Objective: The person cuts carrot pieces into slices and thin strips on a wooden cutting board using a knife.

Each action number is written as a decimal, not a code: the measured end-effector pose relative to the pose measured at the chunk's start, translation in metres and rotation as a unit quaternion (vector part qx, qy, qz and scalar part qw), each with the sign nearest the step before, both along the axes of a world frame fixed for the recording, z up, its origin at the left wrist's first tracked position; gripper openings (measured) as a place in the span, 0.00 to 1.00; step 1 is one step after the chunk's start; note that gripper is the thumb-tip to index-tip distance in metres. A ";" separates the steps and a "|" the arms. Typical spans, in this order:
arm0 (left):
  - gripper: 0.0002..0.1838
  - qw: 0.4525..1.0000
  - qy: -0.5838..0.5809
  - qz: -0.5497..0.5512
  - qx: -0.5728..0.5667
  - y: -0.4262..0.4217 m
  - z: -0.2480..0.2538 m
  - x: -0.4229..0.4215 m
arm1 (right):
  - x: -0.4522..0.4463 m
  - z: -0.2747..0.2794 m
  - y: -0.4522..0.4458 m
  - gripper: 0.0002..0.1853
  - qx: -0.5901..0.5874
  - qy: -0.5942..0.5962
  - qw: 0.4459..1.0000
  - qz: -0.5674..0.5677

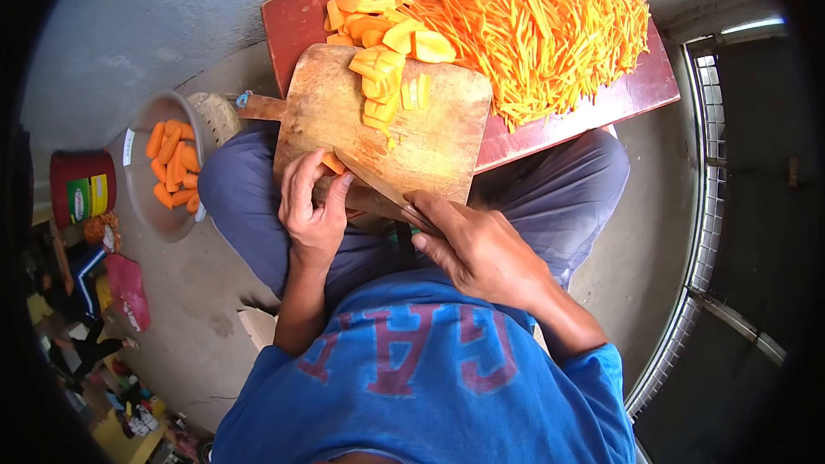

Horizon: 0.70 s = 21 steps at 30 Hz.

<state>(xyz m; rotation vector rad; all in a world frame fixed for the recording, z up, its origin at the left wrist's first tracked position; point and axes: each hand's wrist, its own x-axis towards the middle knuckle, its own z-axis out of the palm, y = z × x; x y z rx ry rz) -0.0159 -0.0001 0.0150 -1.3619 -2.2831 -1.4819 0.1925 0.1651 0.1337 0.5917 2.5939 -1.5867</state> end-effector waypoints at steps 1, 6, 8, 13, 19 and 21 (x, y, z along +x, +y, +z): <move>0.26 1.000 0.005 0.000 -0.003 -0.001 -0.001 0.000 | 0.004 0.004 0.000 0.28 -0.015 -0.003 1.000 -0.008; 0.28 1.000 0.025 0.008 -0.008 -0.001 -0.006 0.000 | 0.014 0.017 0.000 0.30 -0.058 -0.013 0.998 -0.023; 0.28 0.999 0.037 0.009 -0.012 -0.001 -0.006 0.000 | 0.013 0.018 0.000 0.30 -0.057 -0.004 0.998 -0.026; 0.27 0.998 0.057 0.015 -0.017 -0.002 -0.006 0.000 | 0.006 0.024 0.003 0.29 -0.022 0.001 1.000 0.013; 0.26 0.996 0.087 0.007 -0.008 -0.001 -0.005 -0.001 | 0.000 0.032 -0.001 0.28 -0.011 -0.031 0.999 0.020; 0.26 0.997 0.081 0.004 -0.007 -0.001 -0.003 -0.001 | -0.004 0.037 0.000 0.27 -0.020 -0.059 0.998 0.030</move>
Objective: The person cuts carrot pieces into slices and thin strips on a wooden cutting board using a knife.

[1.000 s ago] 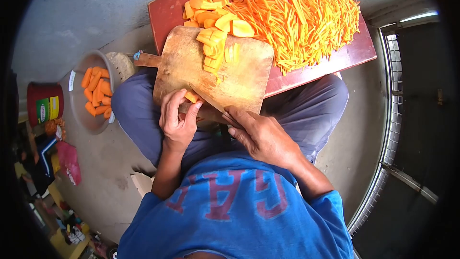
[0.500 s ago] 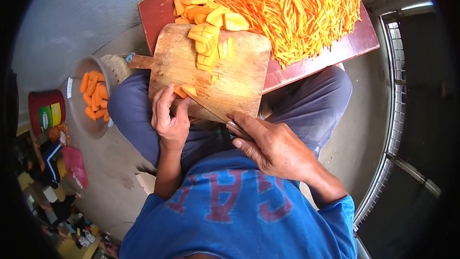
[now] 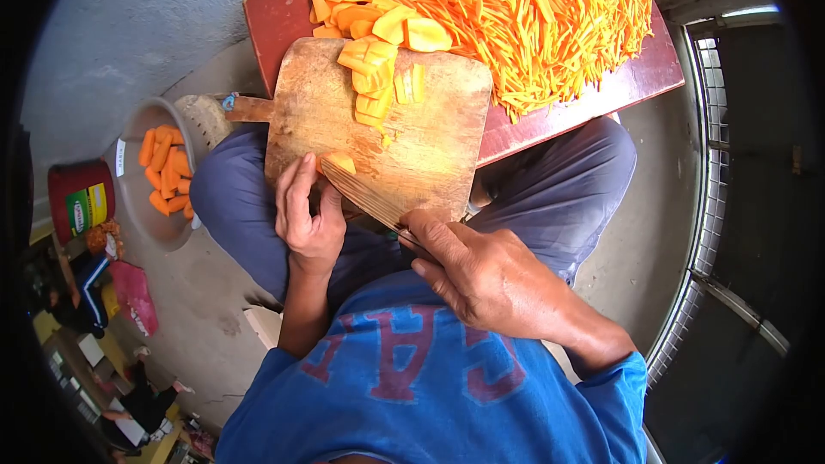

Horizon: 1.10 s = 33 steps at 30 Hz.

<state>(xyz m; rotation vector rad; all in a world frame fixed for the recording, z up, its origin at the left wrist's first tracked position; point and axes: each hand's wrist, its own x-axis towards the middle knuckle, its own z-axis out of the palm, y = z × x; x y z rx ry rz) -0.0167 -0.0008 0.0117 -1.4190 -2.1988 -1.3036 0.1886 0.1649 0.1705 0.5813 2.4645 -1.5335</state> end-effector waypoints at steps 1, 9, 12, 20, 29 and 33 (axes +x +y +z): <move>0.26 1.000 0.002 0.001 0.000 0.000 0.001 0.000 | 0.001 -0.001 0.000 0.27 0.003 0.004 1.000 -0.002; 0.27 1.000 0.007 0.013 -0.005 0.002 0.004 0.002 | -0.008 -0.021 0.004 0.25 -0.021 0.012 1.000 -0.011; 0.27 1.000 0.021 0.007 -0.005 0.003 0.002 0.002 | -0.023 -0.036 0.003 0.22 0.000 0.008 1.000 -0.001; 0.28 0.999 -0.033 0.009 -0.006 -0.001 -0.003 0.006 | -0.026 -0.065 0.012 0.20 0.024 0.073 0.997 0.003; 0.25 1.000 -0.006 0.012 -0.010 -0.001 0.003 0.005 | 0.004 -0.010 0.007 0.24 -0.006 0.040 0.999 -0.028; 0.25 1.000 0.009 0.013 -0.008 0.000 0.003 0.004 | 0.004 0.000 0.006 0.24 -0.006 0.032 0.999 -0.024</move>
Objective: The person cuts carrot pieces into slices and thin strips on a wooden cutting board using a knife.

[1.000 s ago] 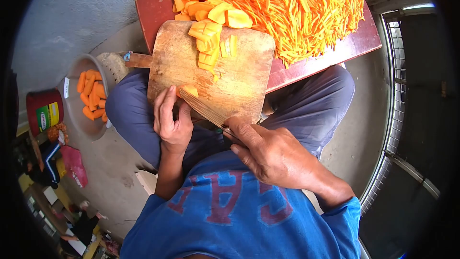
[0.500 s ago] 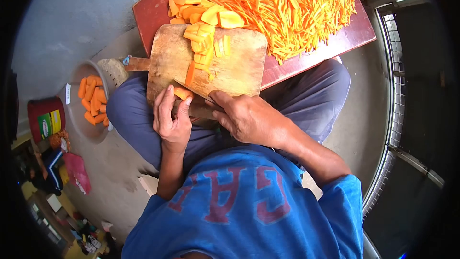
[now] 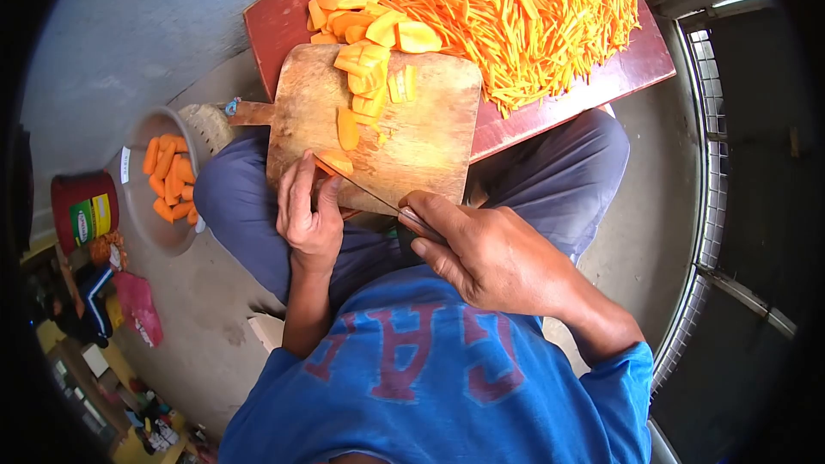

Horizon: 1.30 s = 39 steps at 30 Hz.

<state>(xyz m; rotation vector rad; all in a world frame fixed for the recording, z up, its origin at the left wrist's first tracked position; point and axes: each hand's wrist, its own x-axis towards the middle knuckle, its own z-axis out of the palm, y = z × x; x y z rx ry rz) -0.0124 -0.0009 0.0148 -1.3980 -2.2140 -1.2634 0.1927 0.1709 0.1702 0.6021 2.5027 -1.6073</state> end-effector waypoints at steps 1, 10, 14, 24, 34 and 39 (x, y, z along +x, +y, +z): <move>0.25 1.000 0.001 0.001 -0.001 0.000 0.000 0.000 | 0.000 0.000 0.000 0.24 -0.004 -0.002 1.000 0.003; 0.25 1.000 0.018 -0.005 0.012 0.001 0.001 0.000 | -0.006 -0.001 -0.004 0.27 -0.014 -0.031 0.999 0.009; 0.26 1.000 0.014 0.005 0.016 0.001 0.000 -0.001 | -0.013 -0.007 -0.005 0.25 -0.008 -0.027 1.000 0.010; 0.25 1.000 0.014 0.020 0.005 0.001 0.002 -0.003 | -0.031 -0.023 -0.005 0.22 0.007 -0.040 0.999 0.029; 0.24 1.000 0.016 0.006 0.021 0.000 -0.010 0.003 | -0.038 -0.070 -0.004 0.20 0.080 0.005 0.995 0.057; 0.24 1.000 0.008 0.002 0.005 -0.001 -0.007 0.003 | -0.038 -0.078 0.003 0.18 0.034 0.071 0.996 0.030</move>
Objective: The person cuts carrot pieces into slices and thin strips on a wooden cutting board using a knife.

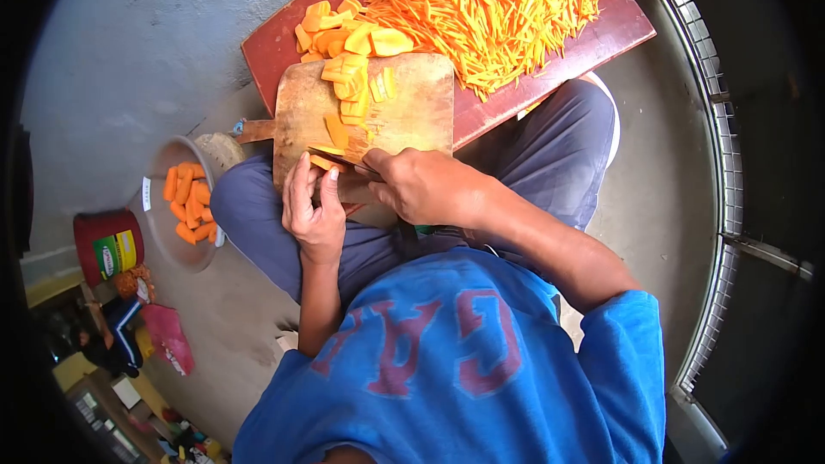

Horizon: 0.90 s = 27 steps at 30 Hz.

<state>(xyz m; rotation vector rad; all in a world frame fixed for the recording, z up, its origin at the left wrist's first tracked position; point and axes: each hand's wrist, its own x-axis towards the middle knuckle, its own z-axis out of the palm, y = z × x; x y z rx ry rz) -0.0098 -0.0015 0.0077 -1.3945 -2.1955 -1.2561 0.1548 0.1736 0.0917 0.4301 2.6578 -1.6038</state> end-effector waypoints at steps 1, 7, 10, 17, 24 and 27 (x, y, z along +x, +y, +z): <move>0.25 1.000 -0.008 0.002 0.014 0.001 -0.005 -0.002 | 0.001 0.004 0.002 0.19 -0.011 -0.014 1.000 0.008; 0.24 0.997 -0.074 0.002 0.012 -0.005 0.001 0.001 | 0.024 0.041 -0.002 0.24 -0.005 -0.003 1.000 -0.027; 0.22 0.993 -0.106 -0.014 0.046 -0.003 -0.008 -0.001 | 0.030 0.060 -0.003 0.25 -0.013 -0.013 0.999 -0.034; 0.22 0.997 -0.074 -0.004 0.026 -0.002 -0.006 -0.002 | 0.032 0.066 -0.002 0.21 -0.013 -0.047 0.998 -0.028; 0.21 0.998 -0.051 -0.005 0.033 0.000 -0.002 -0.002 | 0.029 0.072 0.000 0.23 -0.016 -0.077 0.997 -0.017; 0.21 0.999 -0.034 -0.010 0.039 0.002 0.001 -0.003 | 0.028 0.071 0.000 0.22 -0.015 -0.063 0.998 -0.018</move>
